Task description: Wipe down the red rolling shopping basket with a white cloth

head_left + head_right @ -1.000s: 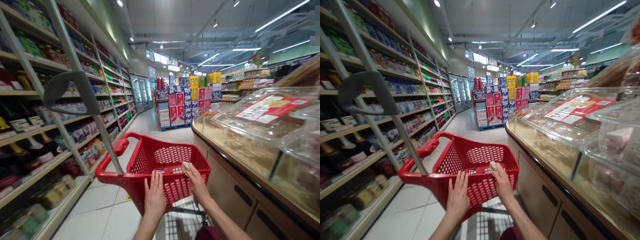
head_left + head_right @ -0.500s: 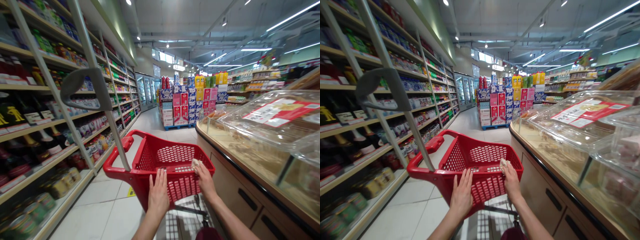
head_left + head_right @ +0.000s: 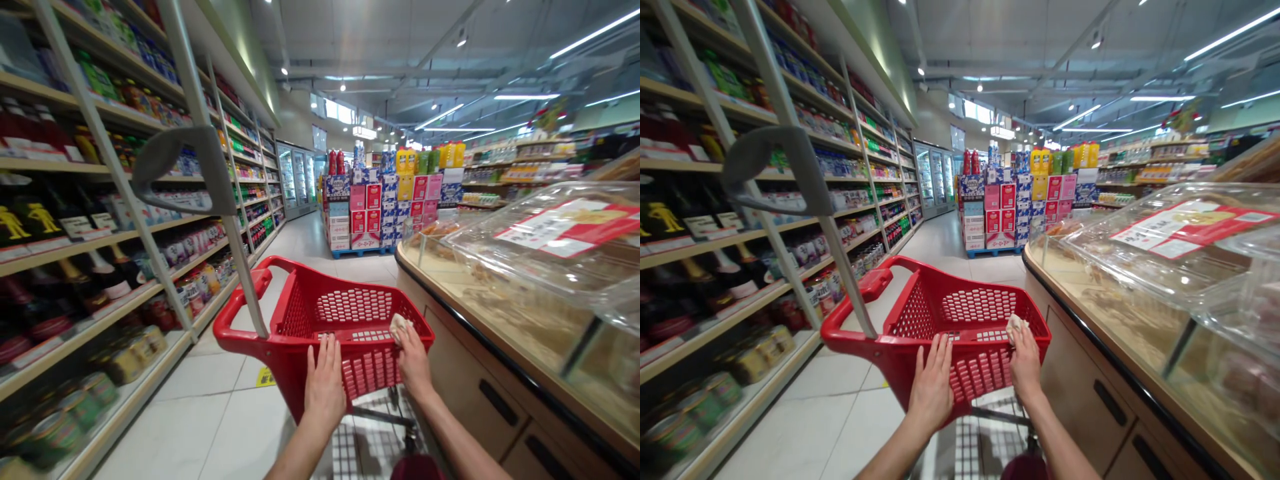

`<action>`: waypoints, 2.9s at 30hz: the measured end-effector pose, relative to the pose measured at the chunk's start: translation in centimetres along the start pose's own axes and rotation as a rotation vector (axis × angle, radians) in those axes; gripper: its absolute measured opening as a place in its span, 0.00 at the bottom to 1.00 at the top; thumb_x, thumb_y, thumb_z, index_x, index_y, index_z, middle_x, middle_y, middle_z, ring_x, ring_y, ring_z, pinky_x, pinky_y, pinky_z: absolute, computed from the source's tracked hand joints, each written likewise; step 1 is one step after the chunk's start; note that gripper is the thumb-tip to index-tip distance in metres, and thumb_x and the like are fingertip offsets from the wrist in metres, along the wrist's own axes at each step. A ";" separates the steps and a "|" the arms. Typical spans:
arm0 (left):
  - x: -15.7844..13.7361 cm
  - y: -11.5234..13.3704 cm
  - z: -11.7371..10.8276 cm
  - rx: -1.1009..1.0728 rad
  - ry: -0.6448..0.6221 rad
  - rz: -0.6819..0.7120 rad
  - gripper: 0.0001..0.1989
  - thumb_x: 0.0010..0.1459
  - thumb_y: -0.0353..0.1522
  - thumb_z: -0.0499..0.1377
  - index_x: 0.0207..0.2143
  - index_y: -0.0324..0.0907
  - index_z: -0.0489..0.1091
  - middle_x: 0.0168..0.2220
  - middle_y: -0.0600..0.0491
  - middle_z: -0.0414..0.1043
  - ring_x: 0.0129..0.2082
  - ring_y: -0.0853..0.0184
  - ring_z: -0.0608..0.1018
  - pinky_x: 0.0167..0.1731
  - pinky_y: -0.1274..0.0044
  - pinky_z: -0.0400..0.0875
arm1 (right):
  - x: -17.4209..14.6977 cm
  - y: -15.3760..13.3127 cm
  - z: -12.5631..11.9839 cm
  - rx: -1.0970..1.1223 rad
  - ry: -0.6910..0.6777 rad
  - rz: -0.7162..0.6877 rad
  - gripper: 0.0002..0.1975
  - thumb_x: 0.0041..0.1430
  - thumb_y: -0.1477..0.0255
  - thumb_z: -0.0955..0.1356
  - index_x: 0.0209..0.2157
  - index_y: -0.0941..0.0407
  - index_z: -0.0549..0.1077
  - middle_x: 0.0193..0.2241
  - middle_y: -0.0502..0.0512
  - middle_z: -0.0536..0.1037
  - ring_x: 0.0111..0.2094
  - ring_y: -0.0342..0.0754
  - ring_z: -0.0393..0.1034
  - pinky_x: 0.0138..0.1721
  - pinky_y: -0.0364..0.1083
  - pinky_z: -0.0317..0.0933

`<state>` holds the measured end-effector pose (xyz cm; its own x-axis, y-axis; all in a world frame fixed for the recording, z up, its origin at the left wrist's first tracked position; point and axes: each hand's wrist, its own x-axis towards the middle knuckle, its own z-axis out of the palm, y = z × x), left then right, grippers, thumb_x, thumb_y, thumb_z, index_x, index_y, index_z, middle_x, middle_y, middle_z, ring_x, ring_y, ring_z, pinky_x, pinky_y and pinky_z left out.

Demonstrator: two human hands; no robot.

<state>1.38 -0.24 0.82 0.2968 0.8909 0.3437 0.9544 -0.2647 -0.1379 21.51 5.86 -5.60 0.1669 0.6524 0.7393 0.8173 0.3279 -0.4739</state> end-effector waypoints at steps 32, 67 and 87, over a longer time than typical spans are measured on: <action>-0.3 -1.6 -1.1 0.047 0.113 -0.032 0.33 0.46 0.31 0.48 0.57 0.34 0.49 0.59 0.46 0.49 0.60 0.60 0.44 0.57 0.62 0.39 | -0.7 -8.2 2.7 0.299 -0.177 -0.246 0.31 0.48 0.86 0.55 0.54 0.51 0.58 0.57 0.51 0.54 0.58 0.47 0.45 0.55 0.55 0.50; -0.8 -8.0 -4.8 -0.010 0.419 -0.234 0.27 0.44 0.27 0.49 0.50 0.33 0.60 0.54 0.43 0.60 0.55 0.58 0.59 0.55 0.60 0.44 | 2.9 -18.7 4.3 0.534 -0.201 -0.193 0.26 0.50 0.83 0.58 0.51 0.52 0.63 0.56 0.52 0.58 0.57 0.48 0.50 0.55 0.53 0.51; 0.2 -9.3 -5.8 -0.175 0.539 -0.209 0.17 0.47 0.29 0.53 0.43 0.39 0.66 0.44 0.46 0.70 0.48 0.57 0.68 0.52 0.58 0.51 | 17.1 -23.1 -4.4 0.313 0.115 -0.925 0.15 0.58 0.78 0.58 0.43 0.55 0.71 0.48 0.54 0.69 0.58 0.48 0.48 0.55 0.54 0.51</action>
<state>-7.26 0.22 7.53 0.0336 0.6303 0.7756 0.9718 -0.2018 0.1219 7.94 6.41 20.10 -0.3991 -0.0180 0.9167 0.4721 0.8531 0.2223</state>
